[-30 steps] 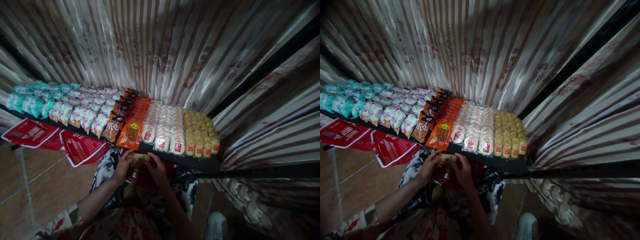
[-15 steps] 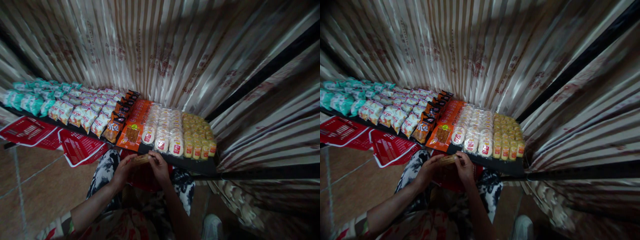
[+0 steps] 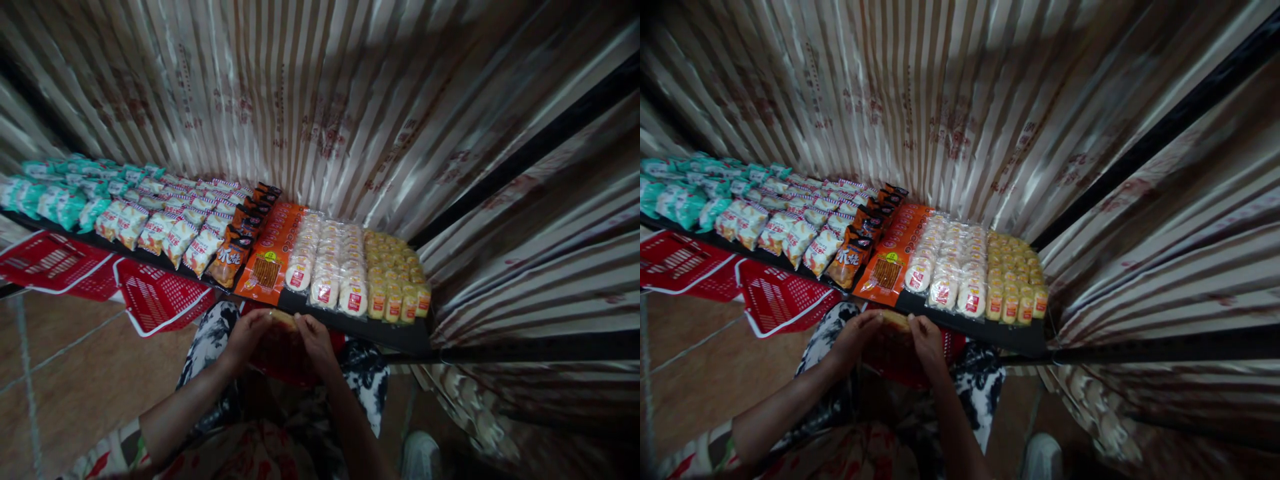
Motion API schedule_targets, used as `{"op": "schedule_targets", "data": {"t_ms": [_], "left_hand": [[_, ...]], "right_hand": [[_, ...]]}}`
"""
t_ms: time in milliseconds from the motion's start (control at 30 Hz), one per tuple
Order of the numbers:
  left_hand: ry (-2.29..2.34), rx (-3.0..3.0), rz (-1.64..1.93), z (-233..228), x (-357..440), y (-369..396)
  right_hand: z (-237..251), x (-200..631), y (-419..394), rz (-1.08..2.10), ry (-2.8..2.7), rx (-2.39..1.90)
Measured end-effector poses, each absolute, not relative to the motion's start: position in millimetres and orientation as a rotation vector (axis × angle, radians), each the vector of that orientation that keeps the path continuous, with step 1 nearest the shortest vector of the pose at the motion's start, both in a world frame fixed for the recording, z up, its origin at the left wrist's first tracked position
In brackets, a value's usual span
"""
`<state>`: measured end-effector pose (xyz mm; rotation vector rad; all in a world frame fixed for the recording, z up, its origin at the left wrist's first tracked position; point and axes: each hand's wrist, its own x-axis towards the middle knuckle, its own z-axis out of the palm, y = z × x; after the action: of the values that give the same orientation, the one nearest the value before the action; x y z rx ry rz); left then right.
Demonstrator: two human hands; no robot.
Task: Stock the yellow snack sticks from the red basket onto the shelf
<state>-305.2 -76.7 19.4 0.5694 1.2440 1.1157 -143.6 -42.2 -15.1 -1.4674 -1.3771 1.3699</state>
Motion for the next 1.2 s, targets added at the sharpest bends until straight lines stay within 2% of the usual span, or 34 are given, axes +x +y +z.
{"op": "schedule_targets", "data": {"t_ms": [500, 900, 1200], "left_hand": [[1.287, 0.601, 1.122, 22, -316, -54], [1.105, 0.745, 1.048, 20, -274, -40], [1.025, 0.78, 1.058, 5, -219, -34]], "right_hand": [[5, -153, -27, 1.527, -1.171, -1.353], [41, -117, 20, 1.243, -1.311, -1.345], [34, -89, 1, 0.755, -1.501, -1.543]]}}
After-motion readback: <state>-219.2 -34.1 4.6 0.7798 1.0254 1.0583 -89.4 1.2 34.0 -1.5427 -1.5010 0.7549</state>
